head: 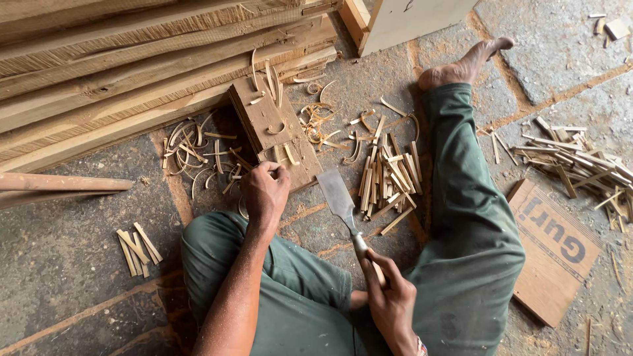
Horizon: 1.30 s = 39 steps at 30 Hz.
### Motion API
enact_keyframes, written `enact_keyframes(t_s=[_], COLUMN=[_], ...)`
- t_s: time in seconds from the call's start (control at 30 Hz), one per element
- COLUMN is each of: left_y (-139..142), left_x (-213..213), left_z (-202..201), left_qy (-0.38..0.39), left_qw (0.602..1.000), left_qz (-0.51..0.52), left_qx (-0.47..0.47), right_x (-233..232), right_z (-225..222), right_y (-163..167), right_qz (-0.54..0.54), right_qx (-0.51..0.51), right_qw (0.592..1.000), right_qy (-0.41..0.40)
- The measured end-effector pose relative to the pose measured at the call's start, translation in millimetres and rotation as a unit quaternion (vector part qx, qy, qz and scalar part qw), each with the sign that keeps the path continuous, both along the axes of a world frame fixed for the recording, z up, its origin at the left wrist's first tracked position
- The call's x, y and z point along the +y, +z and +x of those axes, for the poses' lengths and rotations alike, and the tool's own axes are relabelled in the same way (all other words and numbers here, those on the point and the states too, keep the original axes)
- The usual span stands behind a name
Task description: The person sits on the floor and uses a chisel to carve small wooden sticks. They repeatedly shave thin strips from the sticks and place the finished pieces into a pile.
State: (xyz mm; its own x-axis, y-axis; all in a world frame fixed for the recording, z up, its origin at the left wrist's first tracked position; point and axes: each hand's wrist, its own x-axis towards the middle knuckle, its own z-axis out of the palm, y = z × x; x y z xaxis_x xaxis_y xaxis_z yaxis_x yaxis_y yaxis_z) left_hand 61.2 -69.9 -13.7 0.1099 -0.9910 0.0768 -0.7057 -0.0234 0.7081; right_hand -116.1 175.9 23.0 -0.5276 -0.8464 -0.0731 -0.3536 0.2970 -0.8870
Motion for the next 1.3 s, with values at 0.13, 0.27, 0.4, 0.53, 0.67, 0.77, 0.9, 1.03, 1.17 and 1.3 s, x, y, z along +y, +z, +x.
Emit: enact_keyframes(t_s=[0.13, 0.27, 0.4, 0.53, 0.67, 0.77, 0.9, 1.03, 1.17, 1.3], left_y=[3, 17, 28, 28, 27, 30, 32, 27, 20, 17], left_x=[0, 6, 15, 18, 13, 8, 6, 6, 4, 4], left_z=[6, 12, 10, 6, 14, 30, 47, 52, 50, 47], left_qy=[-0.011, -0.083, -0.121, -0.126, -0.111, -0.059, 0.013, 0.032, 0.028, 0.022], left_qw=[0.995, 0.983, 0.958, 0.941, 0.925, 0.894, 0.915, 0.933, 0.941, 0.943], left_qz=[0.075, -0.013, -0.196, -0.296, -0.354, -0.439, -0.4, -0.353, -0.331, -0.325], left_qx=[0.067, 0.163, 0.169, 0.101, 0.077, 0.065, 0.052, 0.055, 0.066, 0.07], right_x=[10, 0, -10, -12, -15, -23, -51, -75, -70, -69], right_z=[-6, -6, -2, -2, -2, 1, 8, 10, 7, 10], right_y=[-6, -9, -6, -2, 1, 5, 5, -1, -5, -4], right_qz=[-0.001, -0.04, 0.028, -0.02, -0.049, -0.068, -0.021, 0.023, -0.048, -0.069], right_qx=[-0.048, -0.013, 0.029, 0.001, -0.022, -0.019, 0.004, -0.049, -0.063, -0.009], right_qw=[0.998, 0.999, 0.999, 1.0, 0.999, 0.995, 0.985, 0.993, 0.997, 0.997], right_qy=[-0.041, -0.016, 0.005, 0.003, 0.01, 0.077, 0.169, 0.108, -0.014, 0.027])
